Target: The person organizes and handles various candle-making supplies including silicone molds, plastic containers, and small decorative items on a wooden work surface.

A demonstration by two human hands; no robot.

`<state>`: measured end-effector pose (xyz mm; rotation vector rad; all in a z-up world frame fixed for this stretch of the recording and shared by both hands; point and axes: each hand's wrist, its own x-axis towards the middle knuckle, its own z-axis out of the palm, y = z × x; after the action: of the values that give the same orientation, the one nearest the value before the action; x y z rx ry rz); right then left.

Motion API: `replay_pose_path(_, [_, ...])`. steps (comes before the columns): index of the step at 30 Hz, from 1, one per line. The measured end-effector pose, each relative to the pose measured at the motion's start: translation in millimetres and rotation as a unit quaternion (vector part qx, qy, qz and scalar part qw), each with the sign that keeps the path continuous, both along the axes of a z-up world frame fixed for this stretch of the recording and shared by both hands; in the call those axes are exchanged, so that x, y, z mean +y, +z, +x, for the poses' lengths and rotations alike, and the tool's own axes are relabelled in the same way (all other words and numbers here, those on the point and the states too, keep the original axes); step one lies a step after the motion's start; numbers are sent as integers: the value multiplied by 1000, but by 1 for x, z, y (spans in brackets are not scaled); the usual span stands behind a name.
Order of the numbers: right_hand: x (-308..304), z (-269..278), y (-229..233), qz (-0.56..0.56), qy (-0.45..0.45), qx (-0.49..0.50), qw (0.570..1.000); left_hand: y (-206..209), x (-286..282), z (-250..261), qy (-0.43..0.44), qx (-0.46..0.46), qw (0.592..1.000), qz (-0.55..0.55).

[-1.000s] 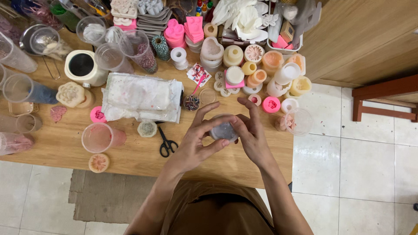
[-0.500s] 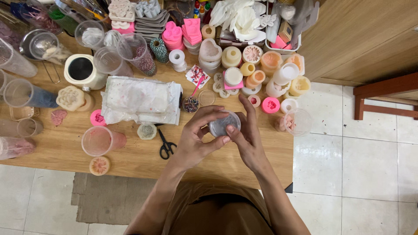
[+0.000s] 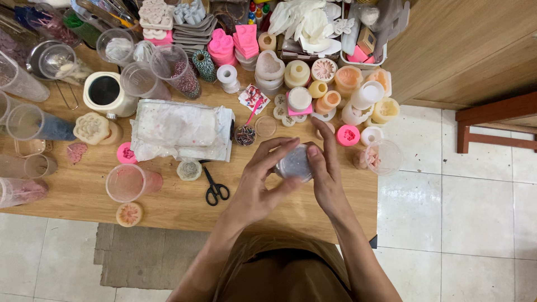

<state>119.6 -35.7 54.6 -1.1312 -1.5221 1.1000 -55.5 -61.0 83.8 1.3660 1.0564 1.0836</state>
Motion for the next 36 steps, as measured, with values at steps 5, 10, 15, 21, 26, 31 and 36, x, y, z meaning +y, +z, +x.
replay_pose_path(5, [-6,-7,4,-100,44,101,989,-17,10,-1,44,-87,988,-122])
replay_pose_path(10, [-6,-10,4,-108,40,98,988,-22,10,-1,86,36,987,-131])
replay_pose_path(15, [-5,-12,5,-76,35,68,994,-25,13,2,89,-70,986,-123])
replay_pose_path(21, [4,-9,2,-84,8,115,990,-26,8,4,28,-109,991,-68])
replay_pose_path(26, [3,-14,9,-72,9,91,993,-20,7,3,55,-132,986,-80])
replay_pose_path(31, [0,-11,20,-85,21,91,992,-17,8,-5,25,-145,987,-61])
replay_pose_path(36, [-1,-14,23,-52,47,57,996,-23,13,-11,55,-175,976,-117])
